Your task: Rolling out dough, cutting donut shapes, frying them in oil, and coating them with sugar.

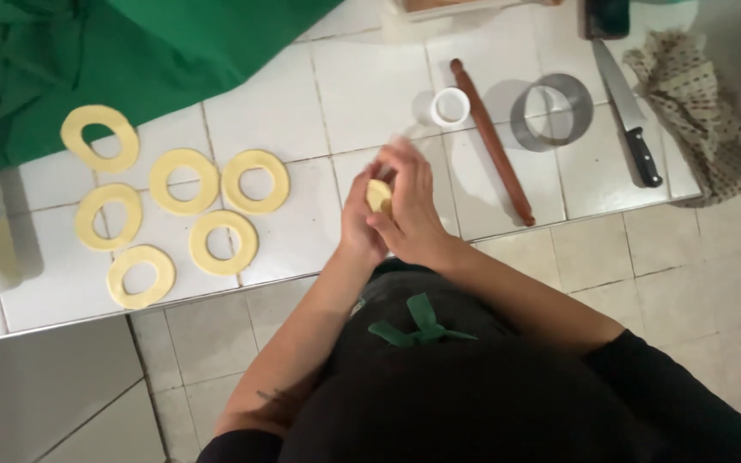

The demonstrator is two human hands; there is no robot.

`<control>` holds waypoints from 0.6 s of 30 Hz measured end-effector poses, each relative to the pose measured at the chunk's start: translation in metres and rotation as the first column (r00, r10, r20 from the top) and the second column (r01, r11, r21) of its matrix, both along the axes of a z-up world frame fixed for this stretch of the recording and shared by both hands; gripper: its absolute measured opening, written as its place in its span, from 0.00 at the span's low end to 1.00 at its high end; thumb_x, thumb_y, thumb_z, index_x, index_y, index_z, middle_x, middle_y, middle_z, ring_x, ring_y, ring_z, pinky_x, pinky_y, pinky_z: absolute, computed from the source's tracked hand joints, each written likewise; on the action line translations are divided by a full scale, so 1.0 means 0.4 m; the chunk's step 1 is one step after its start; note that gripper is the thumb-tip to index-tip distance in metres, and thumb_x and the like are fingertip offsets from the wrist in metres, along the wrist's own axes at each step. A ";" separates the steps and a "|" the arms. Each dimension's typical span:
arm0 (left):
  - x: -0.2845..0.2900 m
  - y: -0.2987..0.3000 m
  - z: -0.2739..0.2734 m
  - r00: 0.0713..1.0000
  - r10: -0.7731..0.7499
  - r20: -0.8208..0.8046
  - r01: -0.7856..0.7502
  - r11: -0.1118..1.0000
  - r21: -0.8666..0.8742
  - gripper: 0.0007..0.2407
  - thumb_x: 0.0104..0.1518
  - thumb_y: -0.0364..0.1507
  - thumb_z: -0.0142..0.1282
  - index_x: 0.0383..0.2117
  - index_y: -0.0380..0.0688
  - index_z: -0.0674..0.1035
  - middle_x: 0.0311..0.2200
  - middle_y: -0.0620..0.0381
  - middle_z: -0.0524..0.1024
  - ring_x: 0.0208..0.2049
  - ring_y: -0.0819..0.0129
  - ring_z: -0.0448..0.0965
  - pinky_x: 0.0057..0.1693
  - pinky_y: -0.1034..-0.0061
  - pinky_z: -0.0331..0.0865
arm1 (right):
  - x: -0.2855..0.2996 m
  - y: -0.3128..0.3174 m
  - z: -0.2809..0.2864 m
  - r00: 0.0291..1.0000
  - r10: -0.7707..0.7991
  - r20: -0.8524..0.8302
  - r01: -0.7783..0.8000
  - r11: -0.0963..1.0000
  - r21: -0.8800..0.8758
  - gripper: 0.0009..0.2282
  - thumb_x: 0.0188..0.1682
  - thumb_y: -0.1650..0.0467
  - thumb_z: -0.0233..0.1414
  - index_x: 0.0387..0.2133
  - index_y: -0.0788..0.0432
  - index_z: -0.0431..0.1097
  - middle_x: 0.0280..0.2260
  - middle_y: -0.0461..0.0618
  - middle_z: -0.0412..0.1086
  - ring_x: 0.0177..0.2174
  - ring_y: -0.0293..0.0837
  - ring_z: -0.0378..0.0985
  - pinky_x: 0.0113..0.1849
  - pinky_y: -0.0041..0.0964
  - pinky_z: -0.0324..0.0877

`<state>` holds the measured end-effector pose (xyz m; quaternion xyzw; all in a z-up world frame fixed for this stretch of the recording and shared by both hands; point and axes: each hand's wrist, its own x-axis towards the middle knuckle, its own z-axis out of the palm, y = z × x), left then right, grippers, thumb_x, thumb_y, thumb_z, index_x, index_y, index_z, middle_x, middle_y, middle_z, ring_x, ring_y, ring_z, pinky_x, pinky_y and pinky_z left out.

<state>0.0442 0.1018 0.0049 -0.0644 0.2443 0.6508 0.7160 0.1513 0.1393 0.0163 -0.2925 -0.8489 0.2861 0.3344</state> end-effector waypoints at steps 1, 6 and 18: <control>0.028 -0.003 0.028 1.000 -0.010 0.000 0.010 1.000 -0.002 0.19 0.68 0.41 0.36 0.56 0.43 0.70 0.55 0.48 0.71 0.54 0.57 0.74 0.60 0.62 0.68 | 0.013 -0.006 0.030 1.000 -0.010 0.000 0.010 1.000 -0.002 0.36 0.56 0.49 0.39 0.66 0.68 0.50 0.65 0.66 0.51 0.65 0.63 0.54 0.64 0.59 0.51; 0.123 0.004 -0.153 0.736 -0.008 -0.677 -0.141 0.976 -0.165 0.25 0.79 0.41 0.42 0.34 0.27 0.78 0.35 0.39 0.76 0.32 0.56 0.75 0.40 0.64 0.71 | 0.067 -0.004 0.104 0.998 0.005 -0.058 -0.007 0.999 -0.034 0.38 0.59 0.51 0.35 0.70 0.73 0.42 0.72 0.70 0.38 0.72 0.68 0.39 0.70 0.61 0.33; 0.069 0.063 -0.160 -0.683 0.023 -0.730 0.262 0.941 -0.215 0.34 0.51 0.41 0.65 0.60 0.34 0.64 0.64 0.41 0.59 0.65 0.45 0.59 0.63 0.55 0.58 | 0.519 0.162 -0.271 0.743 -0.373 0.555 0.428 0.903 0.034 0.16 0.47 0.72 0.56 0.46 0.68 0.62 0.44 0.69 0.67 0.42 0.67 0.72 0.42 0.57 0.69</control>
